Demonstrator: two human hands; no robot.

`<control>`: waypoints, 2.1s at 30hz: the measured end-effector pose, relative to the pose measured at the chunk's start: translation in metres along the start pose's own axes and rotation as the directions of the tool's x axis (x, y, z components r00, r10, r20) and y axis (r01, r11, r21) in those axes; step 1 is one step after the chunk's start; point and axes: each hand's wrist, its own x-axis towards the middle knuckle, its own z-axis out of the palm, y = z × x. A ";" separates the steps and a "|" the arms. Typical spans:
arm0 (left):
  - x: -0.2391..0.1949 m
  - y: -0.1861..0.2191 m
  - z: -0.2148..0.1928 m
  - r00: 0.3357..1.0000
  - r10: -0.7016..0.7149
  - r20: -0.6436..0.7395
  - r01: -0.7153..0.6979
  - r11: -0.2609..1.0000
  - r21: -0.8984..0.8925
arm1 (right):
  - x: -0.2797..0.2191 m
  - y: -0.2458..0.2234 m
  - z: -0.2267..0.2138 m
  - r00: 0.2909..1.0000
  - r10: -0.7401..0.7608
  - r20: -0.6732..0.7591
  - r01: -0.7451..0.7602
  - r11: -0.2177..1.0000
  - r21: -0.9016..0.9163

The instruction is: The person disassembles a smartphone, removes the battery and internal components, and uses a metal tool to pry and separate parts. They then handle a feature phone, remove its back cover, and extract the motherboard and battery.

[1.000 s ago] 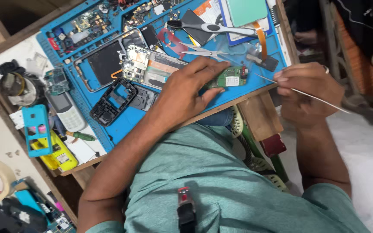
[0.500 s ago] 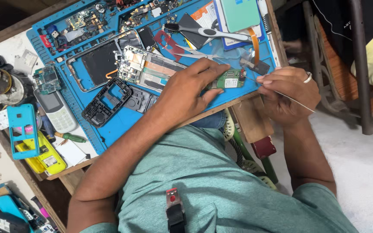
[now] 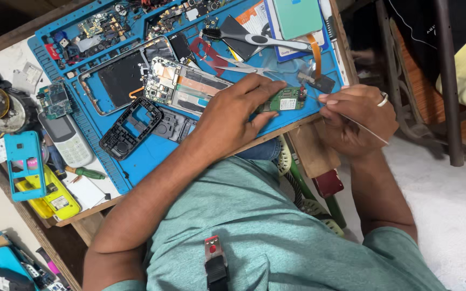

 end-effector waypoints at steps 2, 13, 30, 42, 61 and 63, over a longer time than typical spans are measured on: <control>0.000 0.000 0.001 1.000 0.009 -0.004 -0.009 1.000 -0.002 | 0.001 -0.002 0.000 1.000 -0.008 0.001 0.008 1.000 -0.007; 0.024 0.011 0.009 0.997 0.079 -0.017 -0.079 0.997 -0.003 | 0.004 -0.003 -0.020 0.997 -0.075 -0.009 0.069 0.957 -0.280; 0.169 0.009 0.061 0.915 0.333 0.227 -0.374 0.912 0.170 | -0.007 0.071 -0.080 0.983 0.036 -0.181 -0.112 0.897 -0.428; 0.206 0.006 0.072 0.840 0.427 0.334 -0.520 0.810 0.272 | -0.024 0.087 -0.082 0.952 0.062 -0.301 -0.150 0.948 -0.280; 0.211 -0.002 0.079 0.818 0.447 0.362 -0.545 0.804 0.238 | -0.031 0.097 -0.075 0.948 0.098 -0.303 -0.182 0.947 -0.264; 0.212 -0.004 0.077 0.823 0.432 0.368 -0.526 0.824 0.210 | -0.032 0.097 -0.073 0.936 0.143 -0.323 -0.216 0.955 -0.202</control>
